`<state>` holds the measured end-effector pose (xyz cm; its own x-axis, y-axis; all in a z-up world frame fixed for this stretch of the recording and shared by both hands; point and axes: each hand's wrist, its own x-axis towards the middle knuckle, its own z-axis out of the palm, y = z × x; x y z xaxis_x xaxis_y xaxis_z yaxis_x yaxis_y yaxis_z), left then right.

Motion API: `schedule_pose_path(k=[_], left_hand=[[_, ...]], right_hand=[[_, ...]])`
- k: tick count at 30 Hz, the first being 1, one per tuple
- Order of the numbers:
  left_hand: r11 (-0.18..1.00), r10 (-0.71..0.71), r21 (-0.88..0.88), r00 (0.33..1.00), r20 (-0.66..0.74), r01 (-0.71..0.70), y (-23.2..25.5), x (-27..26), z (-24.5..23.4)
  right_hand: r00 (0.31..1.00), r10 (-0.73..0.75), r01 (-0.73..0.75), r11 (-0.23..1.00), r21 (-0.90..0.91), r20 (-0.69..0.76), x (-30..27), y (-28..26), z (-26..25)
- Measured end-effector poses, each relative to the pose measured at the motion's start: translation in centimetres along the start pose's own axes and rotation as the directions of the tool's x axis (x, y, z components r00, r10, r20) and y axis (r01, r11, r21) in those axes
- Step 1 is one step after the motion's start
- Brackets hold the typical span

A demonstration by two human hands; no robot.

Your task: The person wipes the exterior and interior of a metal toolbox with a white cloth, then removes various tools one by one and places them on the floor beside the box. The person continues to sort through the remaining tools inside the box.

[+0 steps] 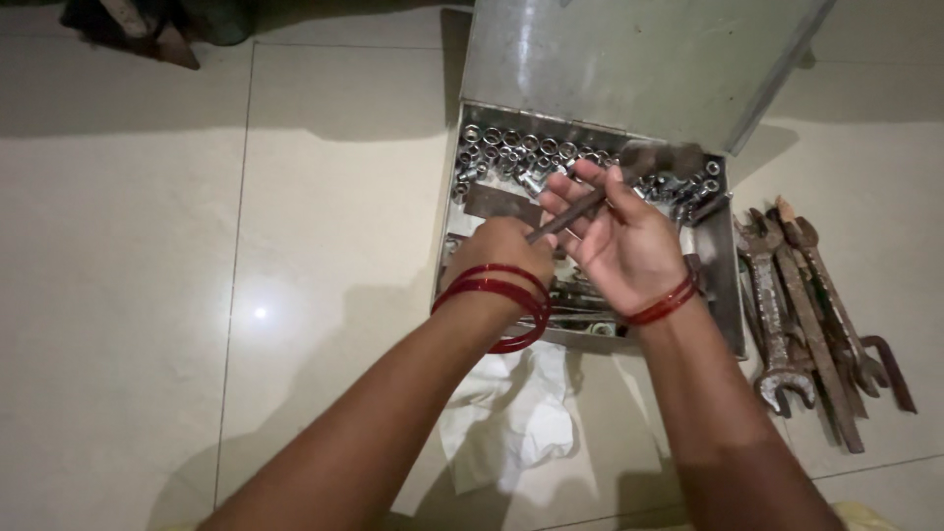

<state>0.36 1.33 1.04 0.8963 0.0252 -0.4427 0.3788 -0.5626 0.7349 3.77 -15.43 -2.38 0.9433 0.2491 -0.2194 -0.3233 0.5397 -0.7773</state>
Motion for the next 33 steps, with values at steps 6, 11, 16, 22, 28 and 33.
schedule_pose_path(k=[6,11,16,22,28,33], left_hand=[[0.969,0.240,-0.032,0.967,-0.079,-0.243,-0.4,1.5,2.1],[0.934,0.296,0.233,0.952,-0.082,-0.270,-1.2,1.1,0.5],[0.894,0.310,0.352,0.950,-0.036,-0.278,-0.7,-0.2,0.0],[0.871,0.391,0.349,0.918,-0.067,-0.346,-0.8,-0.5,-0.2],[0.860,0.372,0.390,0.928,-0.035,-0.330,-1.1,0.0,-0.2],[0.848,0.393,0.395,0.919,-0.018,-0.354,-1.0,-0.1,-0.2]], right_hand=[[0.991,-0.074,0.038,0.955,-0.296,-0.111,-2.1,-5.2,-0.8],[0.891,-0.092,-0.173,0.836,-0.521,-0.444,-6.3,-8.2,-3.0],[0.652,-0.296,-0.363,0.686,-0.630,-0.698,-11.3,-8.6,-9.3],[0.572,-0.312,-0.476,0.627,-0.617,-0.759,-11.8,-9.2,-19.7],[0.557,-0.226,-0.602,0.554,-0.575,-0.799,-10.3,-7.8,-21.0],[0.516,-0.285,-0.743,0.322,-0.587,-0.808,-9.8,-6.9,-18.3]])
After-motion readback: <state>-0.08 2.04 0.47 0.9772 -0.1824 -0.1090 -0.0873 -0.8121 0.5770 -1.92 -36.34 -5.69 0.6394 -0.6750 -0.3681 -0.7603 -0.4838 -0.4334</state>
